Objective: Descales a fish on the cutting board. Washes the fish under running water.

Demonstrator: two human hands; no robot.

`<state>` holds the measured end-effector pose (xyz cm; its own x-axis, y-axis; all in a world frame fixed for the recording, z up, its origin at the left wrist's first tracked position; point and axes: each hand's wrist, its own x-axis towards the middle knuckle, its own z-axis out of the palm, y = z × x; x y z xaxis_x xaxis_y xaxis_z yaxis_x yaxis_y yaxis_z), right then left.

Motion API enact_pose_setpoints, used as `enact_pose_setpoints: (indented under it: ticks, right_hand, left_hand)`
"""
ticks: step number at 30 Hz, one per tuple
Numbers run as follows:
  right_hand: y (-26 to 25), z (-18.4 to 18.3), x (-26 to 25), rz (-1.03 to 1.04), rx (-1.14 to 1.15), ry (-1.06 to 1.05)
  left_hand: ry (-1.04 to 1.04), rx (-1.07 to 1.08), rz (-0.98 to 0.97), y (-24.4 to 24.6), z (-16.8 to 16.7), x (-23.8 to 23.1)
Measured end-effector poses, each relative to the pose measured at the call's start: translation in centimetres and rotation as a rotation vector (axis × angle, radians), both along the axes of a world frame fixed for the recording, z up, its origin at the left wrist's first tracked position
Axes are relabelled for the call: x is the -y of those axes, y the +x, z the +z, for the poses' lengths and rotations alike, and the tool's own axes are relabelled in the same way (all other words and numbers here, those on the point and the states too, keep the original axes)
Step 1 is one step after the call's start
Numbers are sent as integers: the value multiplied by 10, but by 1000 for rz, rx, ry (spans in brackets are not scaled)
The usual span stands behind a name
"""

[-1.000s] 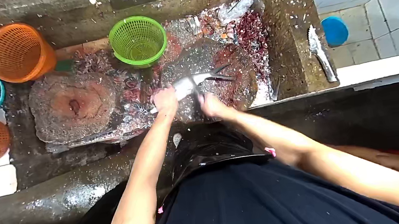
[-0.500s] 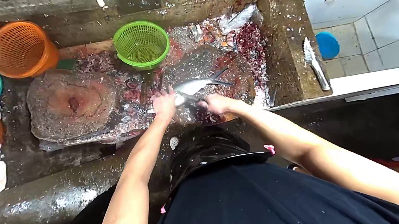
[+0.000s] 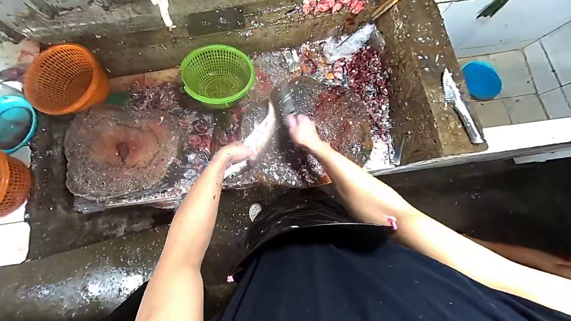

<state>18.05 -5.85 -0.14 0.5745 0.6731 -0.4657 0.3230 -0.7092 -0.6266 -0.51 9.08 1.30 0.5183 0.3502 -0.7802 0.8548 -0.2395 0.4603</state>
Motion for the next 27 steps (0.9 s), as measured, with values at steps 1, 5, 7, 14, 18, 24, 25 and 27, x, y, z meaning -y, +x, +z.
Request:
enact_pose_setpoints:
  ticks: [1,5,7,14,18,24,25,27]
  right_hand:
    - [-16,8,-1,122,-22,-57]
    - [-22,50,12,481,-52,-246]
    - [12,48,6,433,-74,-256]
    - [-26,66,17,348,-190,-259]
    - [2,54,44,169,-69,-74]
    - [21,3,56,191,-18,-251]
    - [24,1,54,109,-60,-155]
    - [9,-15,60,-89,-103,82]
  left_hand:
    - [28,-37,8,3,3,-1]
    - [127,-127,-74,3,4,-6]
    - [130,-126,-108,8,2,-5]
    - [41,20,110,0,8,4]
    - [420,21,26,-12,9,44]
    - [-536,375,819,-24,-32,81]
    - [-620,434,844,-23,-38,85]
    - [-720,541,886,-23,-48,99]
